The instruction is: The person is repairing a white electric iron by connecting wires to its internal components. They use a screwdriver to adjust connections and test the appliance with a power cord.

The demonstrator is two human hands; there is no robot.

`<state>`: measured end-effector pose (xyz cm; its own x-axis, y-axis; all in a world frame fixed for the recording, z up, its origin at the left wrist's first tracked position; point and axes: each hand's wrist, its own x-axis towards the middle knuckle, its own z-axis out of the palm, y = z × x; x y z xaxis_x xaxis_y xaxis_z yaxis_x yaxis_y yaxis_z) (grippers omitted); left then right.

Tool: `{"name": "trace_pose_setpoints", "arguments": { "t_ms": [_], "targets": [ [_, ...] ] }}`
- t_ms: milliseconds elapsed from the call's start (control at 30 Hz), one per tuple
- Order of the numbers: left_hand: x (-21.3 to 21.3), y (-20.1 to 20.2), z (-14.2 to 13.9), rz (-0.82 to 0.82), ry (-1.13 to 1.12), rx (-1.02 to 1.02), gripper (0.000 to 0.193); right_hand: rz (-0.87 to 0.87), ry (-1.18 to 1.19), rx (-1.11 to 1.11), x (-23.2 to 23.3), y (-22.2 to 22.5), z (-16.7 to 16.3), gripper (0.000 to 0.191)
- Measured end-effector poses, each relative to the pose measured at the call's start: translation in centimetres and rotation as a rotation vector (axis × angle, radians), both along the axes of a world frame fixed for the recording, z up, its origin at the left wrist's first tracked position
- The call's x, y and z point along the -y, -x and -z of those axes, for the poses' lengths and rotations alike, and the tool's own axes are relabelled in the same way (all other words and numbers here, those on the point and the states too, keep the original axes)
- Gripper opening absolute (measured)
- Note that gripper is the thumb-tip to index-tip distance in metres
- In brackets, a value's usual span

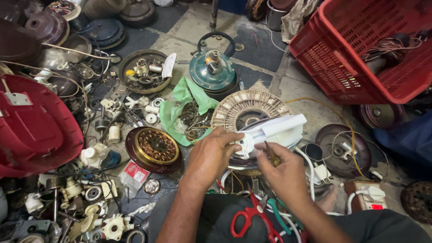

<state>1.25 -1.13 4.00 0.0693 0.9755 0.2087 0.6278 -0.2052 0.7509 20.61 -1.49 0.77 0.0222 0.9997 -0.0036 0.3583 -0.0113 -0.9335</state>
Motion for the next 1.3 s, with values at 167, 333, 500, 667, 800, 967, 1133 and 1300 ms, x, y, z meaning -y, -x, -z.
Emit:
{"name": "trace_pose_setpoints", "arguments": {
  "t_ms": [167, 333, 500, 667, 800, 967, 1133, 1300],
  "targets": [
    [-0.1, 0.1, -0.1, -0.005, 0.007, -0.015, 0.03, -0.139, -0.127, 0.199, -1.8, 0.3, -1.3, 0.029],
    [0.1, -0.3, 0.1, -0.043, -0.029, -0.066, 0.029, -0.144, -0.066, 0.437, -2.7, 1.3, -3.0, 0.026],
    [0.2, -1.1, 0.7, -0.112, -0.079, -0.165, 0.018, -0.253, -0.135, 0.735, -3.7, 2.0, -5.1, 0.023],
    [0.4, -0.9, 1.5, -0.138, -0.097, -0.056, 0.015, -0.401, -0.113, 0.875, -5.3, 3.0, -7.1, 0.021],
    [0.1, -0.5, 2.3, -0.122, -0.049, -0.043, 0.015, -0.517, -0.067, 0.993, -6.3, 3.6, -7.2, 0.025],
    [-0.4, -0.2, 2.5, -0.094, -0.052, -0.073, 0.016, -0.378, -0.152, 0.819, -4.5, 2.9, -5.7, 0.023],
    [0.1, -0.6, 2.0, -0.08, -0.044, -0.103, 0.023, -0.359, -0.113, 0.791, -5.2, 1.5, -5.8, 0.026],
    [1.4, -1.4, 1.6, -0.156, -0.069, -0.164, 0.028, -0.334, -0.169, 0.741, -5.1, 1.0, -4.6, 0.028]
  ]
}}
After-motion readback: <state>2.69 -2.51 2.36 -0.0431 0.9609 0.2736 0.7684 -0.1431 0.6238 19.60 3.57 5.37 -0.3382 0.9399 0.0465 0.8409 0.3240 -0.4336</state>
